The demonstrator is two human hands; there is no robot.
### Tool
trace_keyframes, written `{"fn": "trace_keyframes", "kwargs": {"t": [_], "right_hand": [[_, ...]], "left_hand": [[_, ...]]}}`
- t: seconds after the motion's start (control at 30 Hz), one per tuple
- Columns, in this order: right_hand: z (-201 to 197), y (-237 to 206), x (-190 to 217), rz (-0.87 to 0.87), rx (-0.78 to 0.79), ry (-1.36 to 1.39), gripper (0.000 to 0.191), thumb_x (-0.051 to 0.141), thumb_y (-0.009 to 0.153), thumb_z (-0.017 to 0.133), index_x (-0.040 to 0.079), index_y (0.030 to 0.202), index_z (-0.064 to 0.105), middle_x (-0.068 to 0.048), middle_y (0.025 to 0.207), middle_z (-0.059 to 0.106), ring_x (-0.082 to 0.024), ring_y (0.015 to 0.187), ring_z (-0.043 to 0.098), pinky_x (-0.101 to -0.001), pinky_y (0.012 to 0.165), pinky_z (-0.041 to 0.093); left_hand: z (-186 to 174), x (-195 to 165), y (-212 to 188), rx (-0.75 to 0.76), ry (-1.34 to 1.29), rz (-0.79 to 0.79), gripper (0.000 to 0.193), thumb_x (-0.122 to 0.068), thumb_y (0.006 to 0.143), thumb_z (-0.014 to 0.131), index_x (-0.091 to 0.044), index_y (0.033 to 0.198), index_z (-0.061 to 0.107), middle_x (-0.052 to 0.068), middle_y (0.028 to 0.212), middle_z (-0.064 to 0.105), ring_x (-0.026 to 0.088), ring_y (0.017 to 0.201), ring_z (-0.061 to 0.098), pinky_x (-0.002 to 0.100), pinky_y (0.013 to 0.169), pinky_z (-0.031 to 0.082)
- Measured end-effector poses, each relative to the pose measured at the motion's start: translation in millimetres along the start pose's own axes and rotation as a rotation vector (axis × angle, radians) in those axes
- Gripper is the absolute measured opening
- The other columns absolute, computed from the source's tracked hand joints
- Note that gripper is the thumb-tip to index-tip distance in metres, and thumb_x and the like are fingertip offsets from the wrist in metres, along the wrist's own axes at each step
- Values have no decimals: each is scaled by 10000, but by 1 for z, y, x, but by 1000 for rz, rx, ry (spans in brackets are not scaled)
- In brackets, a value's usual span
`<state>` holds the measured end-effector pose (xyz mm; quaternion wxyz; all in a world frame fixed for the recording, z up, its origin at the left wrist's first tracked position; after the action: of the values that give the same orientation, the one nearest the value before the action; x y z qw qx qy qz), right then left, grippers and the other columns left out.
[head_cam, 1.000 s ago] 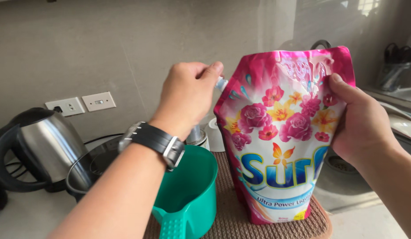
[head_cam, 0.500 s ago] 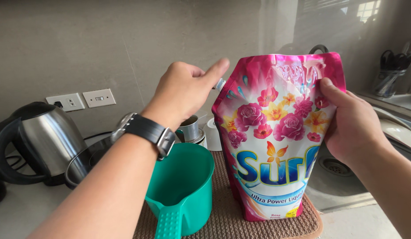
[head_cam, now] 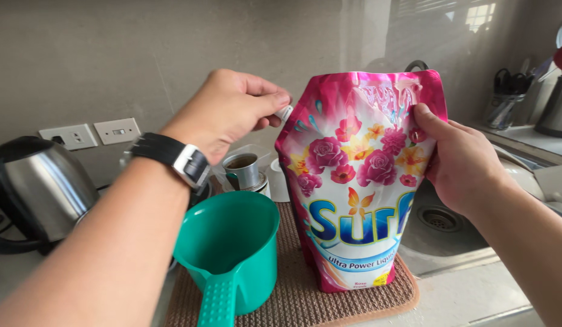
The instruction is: The person unscrews the rear grille of a tower fan with a screwdriver and removes the cylindrical inner filter, setting the screwdriver on a shelf. They then pour detergent from a Surf pouch into a green scoop, fill the scoop with water at the kitchen sink, and carry the soapy water back toward the fan.
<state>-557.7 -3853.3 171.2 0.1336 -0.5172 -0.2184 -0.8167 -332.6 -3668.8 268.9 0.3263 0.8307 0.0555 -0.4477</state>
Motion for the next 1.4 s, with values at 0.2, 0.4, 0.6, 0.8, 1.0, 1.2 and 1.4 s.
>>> {"fn": "trace_keyframes", "kwargs": {"t": [0.2,0.4,0.6,0.8,1.0,1.2,1.4], "right_hand": [[4,-4,4,14,35,-73,360,353,996,589,42,1157,673,-58,1125,732,-176,974,676,-372,888,529],[-15,-8,7,-28,-9,-197,371,369,976,610,77,1202,646,-61,1119,723,-186,965,678,-361,854,531],[-42,-17,1,-167,-73,-229,466,314,969,675,73,1343,535,-44,1195,701,-202,1062,691,-361,893,541],[-84,-35,-9,-179,-187,-267,515,247,954,696,76,1389,482,-50,1229,652,-221,1095,679,-383,890,553],[-129,-74,-22,-93,-247,-361,519,230,966,696,56,1408,487,-90,1226,652,-236,1078,707,-368,858,576],[-157,-124,-22,-2,-312,-427,515,193,966,696,60,1420,491,-79,1219,654,-258,1077,702,-390,863,579],[-160,-171,-10,67,-157,-449,327,147,975,609,5,1270,621,-126,1163,715,-262,1042,712,-369,877,567]], "left_hand": [[-12,-4,-22,-74,18,82,321,-234,875,720,-19,1111,755,12,895,769,86,757,695,241,688,585],[-80,39,-136,-373,648,-509,770,-715,989,501,22,917,713,198,754,673,298,626,659,416,586,521],[-22,101,-242,-243,183,-1150,867,-772,857,475,58,988,691,168,743,648,274,626,648,400,584,564],[34,115,-250,-151,-399,-1130,539,-478,899,644,3,1140,624,164,883,701,226,697,658,354,616,570],[41,113,-266,-103,-778,-991,410,-407,931,715,-72,1161,659,28,821,610,157,620,554,291,510,458],[16,64,-338,-37,-540,-915,450,-462,929,655,-103,1198,613,26,747,614,156,537,541,318,424,429],[73,18,-385,336,-819,-866,437,-378,1023,640,-40,1293,577,38,804,630,119,679,597,272,548,487]]}}
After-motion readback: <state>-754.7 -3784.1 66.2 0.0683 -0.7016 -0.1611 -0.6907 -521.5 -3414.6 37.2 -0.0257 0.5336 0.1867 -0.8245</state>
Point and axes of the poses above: each hand's wrist, its own y-axis towards the middle knuckle, its own z-axis out of the palm, x = y × z, the point moved 8 cm from there along y, towards the middle knuckle
